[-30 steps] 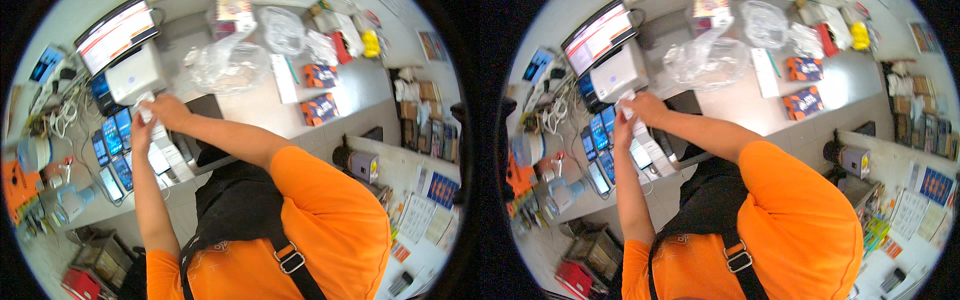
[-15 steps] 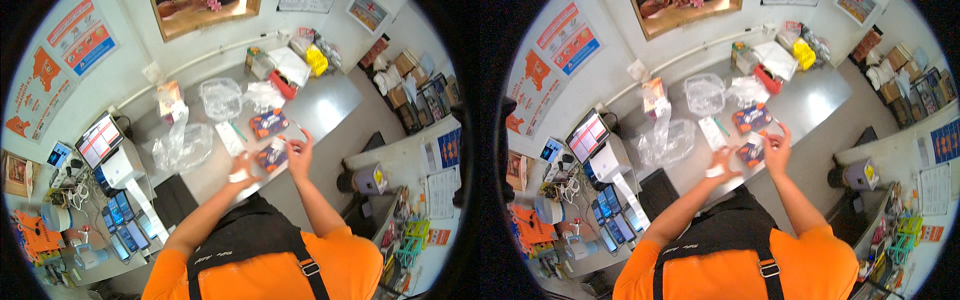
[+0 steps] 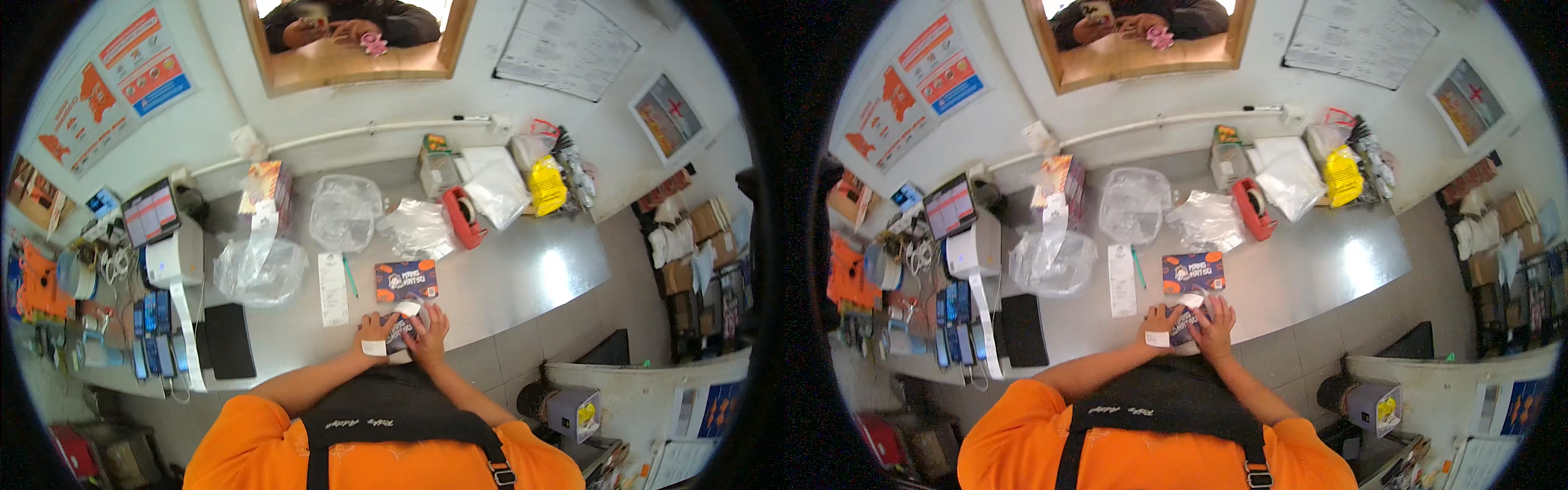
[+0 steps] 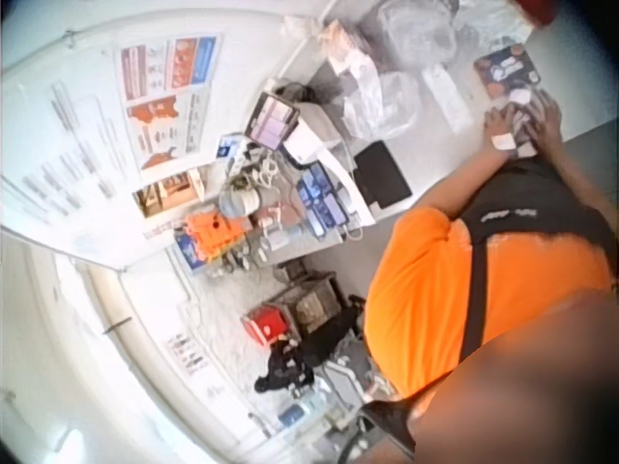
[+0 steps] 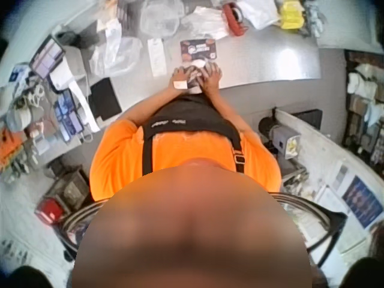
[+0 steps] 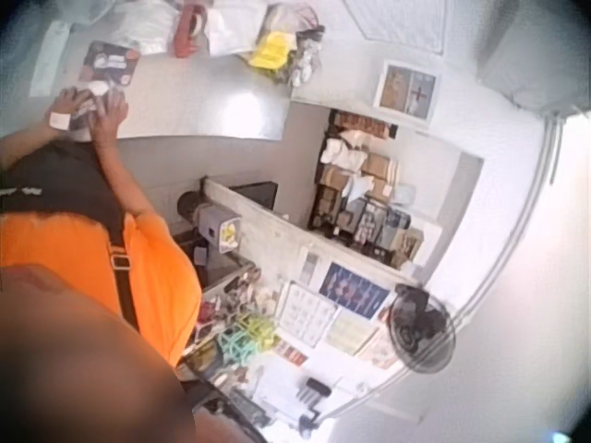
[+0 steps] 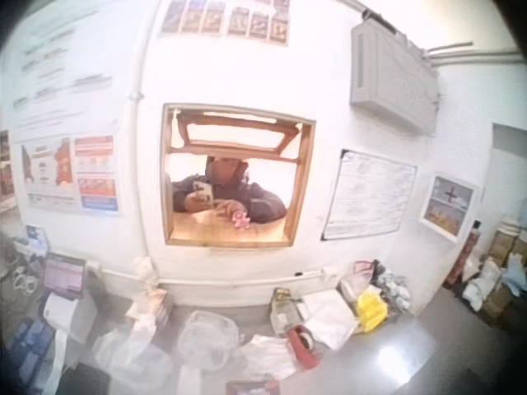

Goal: The person retrieves packaged food items from a display case, places them into plastic bags, prints labels, and affixes labels to the packages. They then hand the labeled packages to a customer through a service window.

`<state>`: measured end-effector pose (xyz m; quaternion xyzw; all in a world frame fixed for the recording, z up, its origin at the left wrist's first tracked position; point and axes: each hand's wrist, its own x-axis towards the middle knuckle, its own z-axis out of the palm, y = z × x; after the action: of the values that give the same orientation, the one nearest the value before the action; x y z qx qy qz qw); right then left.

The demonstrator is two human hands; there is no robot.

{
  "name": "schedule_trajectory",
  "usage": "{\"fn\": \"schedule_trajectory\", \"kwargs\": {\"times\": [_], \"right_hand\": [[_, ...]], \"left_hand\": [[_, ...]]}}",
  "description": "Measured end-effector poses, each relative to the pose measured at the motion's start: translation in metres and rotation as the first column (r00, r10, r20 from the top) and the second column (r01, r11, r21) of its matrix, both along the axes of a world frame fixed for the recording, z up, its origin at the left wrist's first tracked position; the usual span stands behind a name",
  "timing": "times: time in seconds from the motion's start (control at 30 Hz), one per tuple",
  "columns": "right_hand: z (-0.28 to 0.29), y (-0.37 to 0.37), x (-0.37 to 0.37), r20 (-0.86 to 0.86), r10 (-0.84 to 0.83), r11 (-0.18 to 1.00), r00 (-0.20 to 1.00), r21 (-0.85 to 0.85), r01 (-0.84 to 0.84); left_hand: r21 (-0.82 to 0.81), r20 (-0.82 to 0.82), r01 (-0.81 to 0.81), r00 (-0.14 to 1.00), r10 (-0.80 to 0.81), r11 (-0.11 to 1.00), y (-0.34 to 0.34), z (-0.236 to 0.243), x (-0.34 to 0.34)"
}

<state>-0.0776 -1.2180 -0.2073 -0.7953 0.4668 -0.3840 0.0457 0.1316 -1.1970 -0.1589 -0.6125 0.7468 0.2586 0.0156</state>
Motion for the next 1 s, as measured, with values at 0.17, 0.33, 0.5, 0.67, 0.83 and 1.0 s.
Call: {"fn": "schedule_trajectory", "kwargs": {"times": [0.17,0.33,0.5,0.67,0.83,1.0], "right_hand": [[0.071,-0.049,-0.011,0.336,0.02,0.992,0.942,0.108,-0.059],[0.191,-0.125,-0.001,0.753,-0.058,0.689,0.655,0.505,-0.52],[0.262,-0.155,0.035,0.735,0.147,0.235,0.662,0.624,-0.745],[0.268,-0.163,0.066,0.63,0.39,0.137,0.672,0.682,-0.719],[0.263,-0.171,0.075,0.537,0.452,0.222,0.712,0.705,-0.673],[0.254,-0.179,0.075,0.43,0.513,0.286,0.742,0.73,-0.621]], "left_hand": [[0.165,-0.138,-0.08,0.985,0.104,0.983,-0.002,0.02,0.015],[0.555,-0.663,-0.056,0.573,0.482,0.83,-0.016,0.075,0.05],[0.773,-0.622,0.087,0.3,0.723,0.629,-0.034,0.122,0.1],[0.823,-0.567,0.12,0.126,0.814,0.555,-0.039,0.114,0.117],[0.81,-0.573,0.199,0.064,0.817,0.552,-0.046,0.101,0.12],[0.823,-0.549,0.233,0.088,0.831,0.519,-0.061,0.094,0.119]]}}
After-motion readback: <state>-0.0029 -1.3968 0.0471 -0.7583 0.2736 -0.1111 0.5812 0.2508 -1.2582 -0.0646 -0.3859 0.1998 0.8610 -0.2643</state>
